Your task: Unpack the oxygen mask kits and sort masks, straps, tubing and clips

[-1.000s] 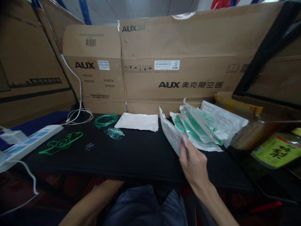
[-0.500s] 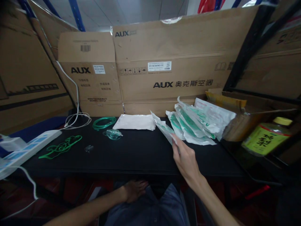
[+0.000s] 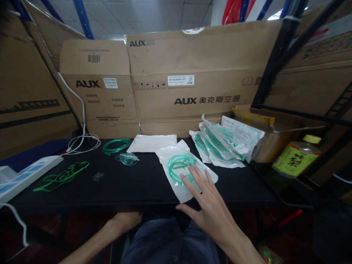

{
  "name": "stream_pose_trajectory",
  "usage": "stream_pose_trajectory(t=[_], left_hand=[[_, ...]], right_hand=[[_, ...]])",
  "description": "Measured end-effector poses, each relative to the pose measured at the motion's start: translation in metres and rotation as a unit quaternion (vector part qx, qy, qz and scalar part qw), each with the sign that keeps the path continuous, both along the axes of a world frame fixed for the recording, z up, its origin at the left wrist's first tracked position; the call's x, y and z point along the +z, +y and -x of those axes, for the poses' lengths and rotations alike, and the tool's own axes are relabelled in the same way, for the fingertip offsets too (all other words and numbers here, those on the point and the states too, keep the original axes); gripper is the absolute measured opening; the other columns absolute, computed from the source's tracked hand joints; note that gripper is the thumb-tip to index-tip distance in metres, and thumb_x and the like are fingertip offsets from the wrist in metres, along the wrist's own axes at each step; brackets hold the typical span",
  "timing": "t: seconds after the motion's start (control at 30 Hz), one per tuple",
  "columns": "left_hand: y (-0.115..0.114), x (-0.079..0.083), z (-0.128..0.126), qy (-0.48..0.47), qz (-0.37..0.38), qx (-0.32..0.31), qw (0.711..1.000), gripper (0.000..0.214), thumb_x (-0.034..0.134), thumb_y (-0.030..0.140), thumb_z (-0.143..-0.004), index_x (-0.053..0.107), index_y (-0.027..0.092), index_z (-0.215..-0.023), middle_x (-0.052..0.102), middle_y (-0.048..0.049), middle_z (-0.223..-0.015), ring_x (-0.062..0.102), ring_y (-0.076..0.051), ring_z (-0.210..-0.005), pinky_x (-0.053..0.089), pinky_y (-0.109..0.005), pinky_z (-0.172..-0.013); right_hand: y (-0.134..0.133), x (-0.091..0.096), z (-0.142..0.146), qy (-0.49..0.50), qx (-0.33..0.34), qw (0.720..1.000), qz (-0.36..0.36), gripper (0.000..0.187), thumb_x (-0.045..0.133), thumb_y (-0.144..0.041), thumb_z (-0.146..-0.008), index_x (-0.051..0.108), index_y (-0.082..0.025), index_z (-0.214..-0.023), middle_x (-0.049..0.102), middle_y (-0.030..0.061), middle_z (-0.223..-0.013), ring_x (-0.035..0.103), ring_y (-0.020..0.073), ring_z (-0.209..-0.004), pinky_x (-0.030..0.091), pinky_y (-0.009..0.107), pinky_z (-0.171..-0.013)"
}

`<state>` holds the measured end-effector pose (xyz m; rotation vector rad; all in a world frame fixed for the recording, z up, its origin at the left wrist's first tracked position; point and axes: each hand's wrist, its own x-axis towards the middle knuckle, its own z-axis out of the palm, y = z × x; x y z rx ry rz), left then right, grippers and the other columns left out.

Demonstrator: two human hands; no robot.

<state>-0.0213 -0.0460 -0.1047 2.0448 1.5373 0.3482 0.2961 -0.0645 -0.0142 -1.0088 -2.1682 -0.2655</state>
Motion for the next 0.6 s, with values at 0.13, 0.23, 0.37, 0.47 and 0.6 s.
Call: stream_pose_trajectory(t=[0.13,0.23,0.37,0.47,0.6], left_hand=[[-0.038,0.033,-0.028,-0.014,0.106,0.004,0.994,0.056,0.047,0.058,-0.098,0.075,0.017,-0.073,0.076,-0.01,-0.073,0.073,-0.023,-0.064,0.051,-0.027,-0.059],[-0.044,0.074,-0.041,-0.068,0.119,0.041,0.99,0.068,0.039,0.069,-0.096,0.074,0.017,-0.072,0.072,-0.0063,-0.061,0.065,-0.017,-0.047,0.044,-0.023,-0.046],[-0.002,0.113,-0.043,-0.175,0.02,0.103,0.979,0.064,0.044,0.069,-0.094,0.075,0.015,-0.081,0.072,-0.0033,-0.063,0.06,-0.014,-0.043,0.043,-0.022,-0.044],[0.044,0.119,-0.047,-0.235,0.065,0.099,0.965,0.055,0.055,0.063,-0.092,0.075,0.012,-0.09,0.077,-0.0068,-0.077,0.061,-0.012,-0.043,0.047,-0.023,-0.05],[0.079,0.11,-0.068,-0.278,0.13,0.092,0.947,0.051,0.048,0.053,-0.1,0.071,0.007,-0.097,0.079,-0.0145,-0.088,0.063,-0.012,-0.046,0.051,-0.023,-0.055]], right_hand=[[-0.026,0.007,-0.019,0.196,-0.086,0.977,0.011,0.017,0.065,-0.029,-0.095,0.076,-0.019,-0.103,0.078,0.0113,-0.103,0.076,0.0249,-0.09,0.063,0.038,-0.083],[-0.024,0.012,-0.03,0.305,-0.156,0.911,0.232,0.041,0.06,-0.049,-0.094,0.073,-0.017,-0.072,0.065,0.0034,-0.052,0.06,0.016,-0.042,0.048,0.025,-0.041],[-0.01,0.01,-0.028,0.384,-0.093,0.782,0.482,0.053,0.062,-0.063,-0.086,0.073,-0.012,-0.08,0.058,0.001,-0.045,0.042,0.0086,-0.027,0.03,0.019,-0.03],[-0.003,0.005,-0.022,0.453,-0.051,0.734,0.503,0.073,0.072,-0.06,-0.078,0.064,-0.011,-0.132,0.068,0.002,-0.063,0.048,0.0099,-0.03,0.03,0.018,-0.027],[0.002,0.005,-0.018,0.499,-0.048,0.739,0.45,0.089,0.078,-0.055,-0.076,0.052,-0.008,-0.148,0.068,0.0008,-0.065,0.052,0.0109,-0.034,0.039,0.021,-0.029]])
